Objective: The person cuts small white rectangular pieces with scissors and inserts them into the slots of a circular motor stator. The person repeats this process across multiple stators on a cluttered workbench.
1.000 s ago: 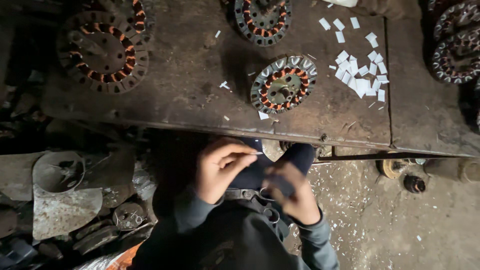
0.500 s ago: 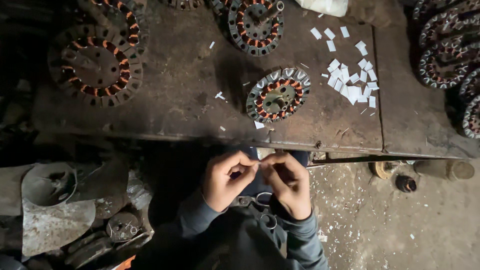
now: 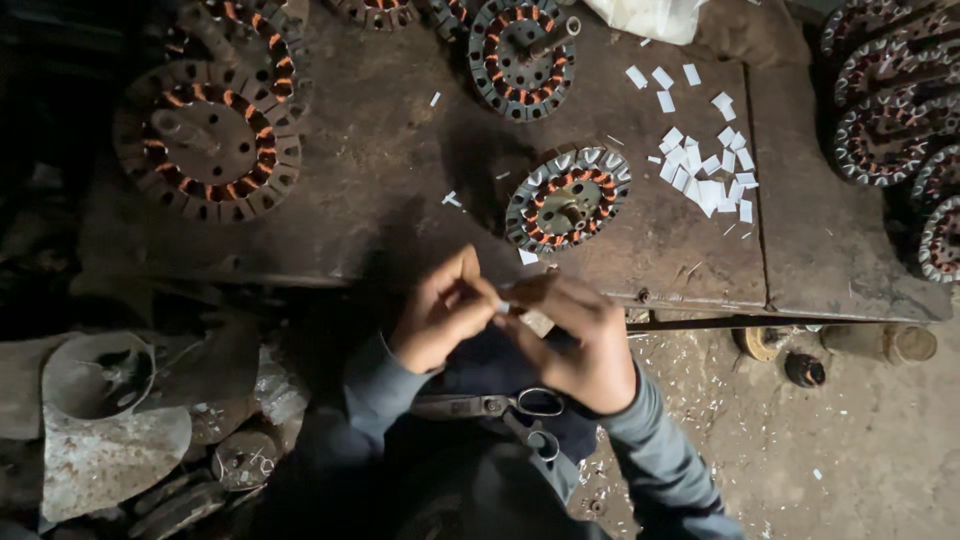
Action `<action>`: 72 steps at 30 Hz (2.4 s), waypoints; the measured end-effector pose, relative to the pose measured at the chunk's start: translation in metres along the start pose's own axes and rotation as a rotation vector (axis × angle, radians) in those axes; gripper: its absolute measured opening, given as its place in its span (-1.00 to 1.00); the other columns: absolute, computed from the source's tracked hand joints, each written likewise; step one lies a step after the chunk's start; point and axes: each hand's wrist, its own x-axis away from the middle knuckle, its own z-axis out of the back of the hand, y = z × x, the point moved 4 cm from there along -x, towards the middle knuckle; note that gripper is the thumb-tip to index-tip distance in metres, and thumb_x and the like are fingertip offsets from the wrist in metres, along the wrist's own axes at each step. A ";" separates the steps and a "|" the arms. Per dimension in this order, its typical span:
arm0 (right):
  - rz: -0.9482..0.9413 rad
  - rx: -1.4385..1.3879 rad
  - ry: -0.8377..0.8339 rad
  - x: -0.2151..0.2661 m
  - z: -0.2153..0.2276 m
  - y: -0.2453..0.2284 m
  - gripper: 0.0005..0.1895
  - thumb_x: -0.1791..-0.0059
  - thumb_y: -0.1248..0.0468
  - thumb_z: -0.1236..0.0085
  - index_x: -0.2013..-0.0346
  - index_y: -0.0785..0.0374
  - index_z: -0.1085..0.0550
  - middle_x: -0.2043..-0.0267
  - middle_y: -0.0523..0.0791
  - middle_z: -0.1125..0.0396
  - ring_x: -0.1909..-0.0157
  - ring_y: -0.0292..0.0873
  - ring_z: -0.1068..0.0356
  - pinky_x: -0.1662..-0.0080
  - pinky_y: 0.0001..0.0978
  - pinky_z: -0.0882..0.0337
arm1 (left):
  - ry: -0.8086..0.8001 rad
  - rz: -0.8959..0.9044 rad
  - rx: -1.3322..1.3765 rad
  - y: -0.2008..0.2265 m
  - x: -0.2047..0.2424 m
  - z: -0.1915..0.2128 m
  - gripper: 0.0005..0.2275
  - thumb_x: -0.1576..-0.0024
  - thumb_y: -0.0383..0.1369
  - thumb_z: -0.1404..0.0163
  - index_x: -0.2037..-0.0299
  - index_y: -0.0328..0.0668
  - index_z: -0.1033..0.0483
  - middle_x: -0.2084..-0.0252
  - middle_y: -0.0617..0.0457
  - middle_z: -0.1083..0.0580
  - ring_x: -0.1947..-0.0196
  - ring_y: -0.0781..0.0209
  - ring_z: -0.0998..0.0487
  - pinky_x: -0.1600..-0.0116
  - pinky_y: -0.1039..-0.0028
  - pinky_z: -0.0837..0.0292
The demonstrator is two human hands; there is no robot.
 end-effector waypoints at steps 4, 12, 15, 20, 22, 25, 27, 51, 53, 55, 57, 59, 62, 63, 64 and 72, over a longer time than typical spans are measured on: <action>-0.001 0.220 0.073 -0.035 0.009 0.010 -0.80 0.17 0.48 -0.33 0.28 0.32 -0.54 0.24 -0.03 -0.45 0.23 -0.05 -0.51 0.17 -0.30 -0.47 | 0.245 -0.282 -0.388 0.034 -0.012 -0.003 -0.84 -0.24 -0.57 -0.06 0.02 -0.27 -0.43 0.26 0.12 -0.49 0.41 0.47 -0.46 0.32 0.63 -0.35; 0.148 0.522 0.132 -0.057 -0.006 0.015 -0.72 0.15 0.47 -0.34 0.16 0.37 -0.52 0.18 0.01 -0.40 0.20 0.07 -0.42 0.16 -0.16 -0.46 | 0.108 -0.353 -0.182 0.019 -0.046 0.002 -0.58 -0.20 -0.65 -0.01 -0.29 -0.45 -0.31 -0.22 -0.05 -0.44 -0.12 0.26 -0.52 -0.19 0.48 -0.49; 0.124 0.604 0.099 -0.057 -0.008 0.015 -0.69 0.15 0.45 -0.34 0.12 0.38 -0.52 0.20 0.03 -0.37 0.20 0.10 -0.40 0.15 -0.13 -0.44 | 0.060 -0.375 -0.160 0.007 -0.050 0.007 -0.60 -0.21 -0.67 0.00 -0.29 -0.48 -0.32 -0.18 -0.04 -0.45 -0.14 0.25 -0.52 -0.25 0.46 -0.47; -0.017 0.337 0.131 -0.071 0.011 0.029 -0.76 0.17 0.44 -0.26 0.22 0.31 -0.51 0.25 -0.02 -0.38 0.27 -0.01 -0.47 0.22 -0.26 -0.47 | 0.043 -0.384 -0.185 0.000 -0.058 0.004 -0.60 -0.20 -0.69 -0.02 -0.27 -0.49 -0.34 -0.14 -0.04 -0.45 -0.05 0.27 -0.53 -0.16 0.47 -0.49; -0.081 0.274 0.143 -0.077 0.015 0.036 -0.78 0.17 0.45 -0.25 0.25 0.32 -0.49 0.29 -0.03 -0.38 0.33 -0.05 -0.47 0.26 -0.29 -0.46 | 0.047 -0.385 -0.149 0.000 -0.059 0.004 -0.58 -0.17 -0.70 0.00 -0.28 -0.48 -0.33 -0.16 -0.02 -0.42 -0.01 0.29 -0.52 -0.11 0.49 -0.47; -0.082 0.323 0.147 -0.077 0.014 0.036 -0.75 0.20 0.45 -0.28 0.25 0.34 -0.46 0.32 -0.01 -0.35 0.39 -0.04 -0.42 0.31 -0.27 -0.42 | 0.027 -0.406 -0.150 0.004 -0.058 0.003 -0.59 -0.18 -0.69 0.01 -0.27 -0.47 -0.34 -0.16 -0.01 -0.41 -0.01 0.29 -0.52 -0.13 0.49 -0.46; -0.043 0.297 0.130 -0.075 0.014 0.031 -0.68 0.20 0.45 -0.29 0.17 0.34 -0.46 0.29 -0.01 -0.36 0.38 -0.05 -0.43 0.31 -0.28 -0.42 | 0.025 -0.395 -0.153 0.008 -0.057 0.002 -0.61 -0.19 -0.68 0.00 -0.25 -0.45 -0.35 -0.13 -0.01 -0.43 -0.03 0.29 -0.52 -0.16 0.49 -0.46; 0.079 0.265 -0.005 -0.077 0.041 0.057 -0.55 0.19 0.26 -0.48 0.02 0.14 -0.57 -0.02 -0.08 -0.35 -0.06 0.00 -0.27 -0.13 -0.21 -0.24 | 0.333 -0.417 -0.328 0.013 -0.056 -0.013 -0.72 -0.18 -0.54 -0.19 -0.07 -0.44 -0.49 0.12 0.05 -0.56 0.15 0.39 -0.57 0.03 0.60 -0.50; 0.063 0.291 0.011 -0.078 0.036 0.057 -0.53 0.21 0.23 -0.48 0.02 0.12 -0.57 -0.02 -0.07 -0.33 -0.07 0.02 -0.25 -0.11 -0.17 -0.23 | 0.339 -0.438 -0.343 0.013 -0.057 -0.009 -0.73 -0.19 -0.55 -0.19 -0.06 -0.45 -0.49 0.12 0.04 -0.54 0.15 0.38 -0.55 0.02 0.60 -0.49; 0.019 0.317 0.019 -0.079 0.033 0.055 -0.53 0.21 0.21 -0.47 0.02 0.10 -0.58 -0.05 -0.07 -0.33 -0.09 0.04 -0.24 -0.10 -0.13 -0.23 | 0.318 -0.477 -0.338 0.014 -0.057 -0.008 -0.74 -0.20 -0.54 -0.17 -0.07 -0.44 -0.47 0.09 0.05 -0.54 0.12 0.38 -0.57 0.00 0.59 -0.51; -0.055 0.346 0.018 -0.074 0.034 0.052 -0.55 0.18 0.19 -0.46 0.02 0.08 -0.57 -0.11 -0.07 -0.34 -0.13 0.07 -0.23 -0.09 -0.09 -0.22 | 0.322 -0.462 -0.355 0.013 -0.057 -0.009 -0.74 -0.21 -0.53 -0.16 -0.07 -0.43 -0.47 0.09 0.06 -0.53 0.14 0.39 -0.56 0.04 0.60 -0.49; 0.051 0.487 0.107 -0.064 0.035 0.038 -0.51 0.12 0.21 -0.42 -0.11 0.12 -0.55 -0.24 -0.01 -0.28 -0.26 0.12 -0.17 -0.17 0.00 -0.20 | 0.357 -0.398 -0.400 0.014 -0.058 -0.010 -0.75 -0.21 -0.52 -0.16 -0.06 -0.42 -0.48 0.13 0.07 -0.53 0.22 0.40 -0.55 0.13 0.61 -0.45; 0.065 0.512 0.258 -0.022 0.035 0.024 -0.51 0.06 0.28 -0.34 -0.18 0.19 -0.52 -0.31 0.04 -0.25 -0.36 0.20 -0.14 -0.30 0.08 -0.19 | 0.360 -0.412 -0.446 0.031 -0.054 -0.018 -0.75 -0.22 -0.48 -0.17 -0.07 -0.39 -0.50 0.10 0.05 -0.54 0.19 0.42 -0.52 0.13 0.61 -0.42; 0.041 0.493 0.307 0.005 0.035 0.023 -0.53 0.04 0.32 -0.30 -0.18 0.22 -0.51 -0.31 0.05 -0.25 -0.37 0.22 -0.13 -0.34 0.10 -0.18 | 0.393 -0.450 -0.469 0.038 -0.049 -0.022 -0.72 -0.20 -0.48 -0.17 -0.09 -0.37 -0.48 0.07 0.03 -0.49 0.17 0.40 -0.51 0.11 0.59 -0.44; -0.036 0.441 0.325 0.033 0.030 0.028 -0.57 0.04 0.35 -0.27 -0.14 0.27 -0.50 -0.24 0.06 -0.30 -0.30 0.20 -0.23 -0.30 0.07 -0.22 | 0.426 -0.489 -0.493 0.044 -0.039 -0.028 -0.69 -0.19 -0.47 -0.17 -0.12 -0.36 -0.45 0.03 0.01 -0.44 0.15 0.37 -0.50 0.08 0.56 -0.46; -0.349 0.375 -0.335 0.268 -0.062 0.115 -0.35 0.39 0.29 -0.39 0.01 0.34 -0.49 -0.08 0.18 -0.34 -0.11 0.32 -0.27 -0.10 0.01 -0.34 | -0.030 -0.788 -1.021 -0.010 -0.030 -0.151 -0.76 -0.19 -0.42 -0.13 -0.05 -0.21 -0.52 -0.04 -0.10 -0.44 -0.07 -0.07 -0.50 -0.18 0.21 -0.41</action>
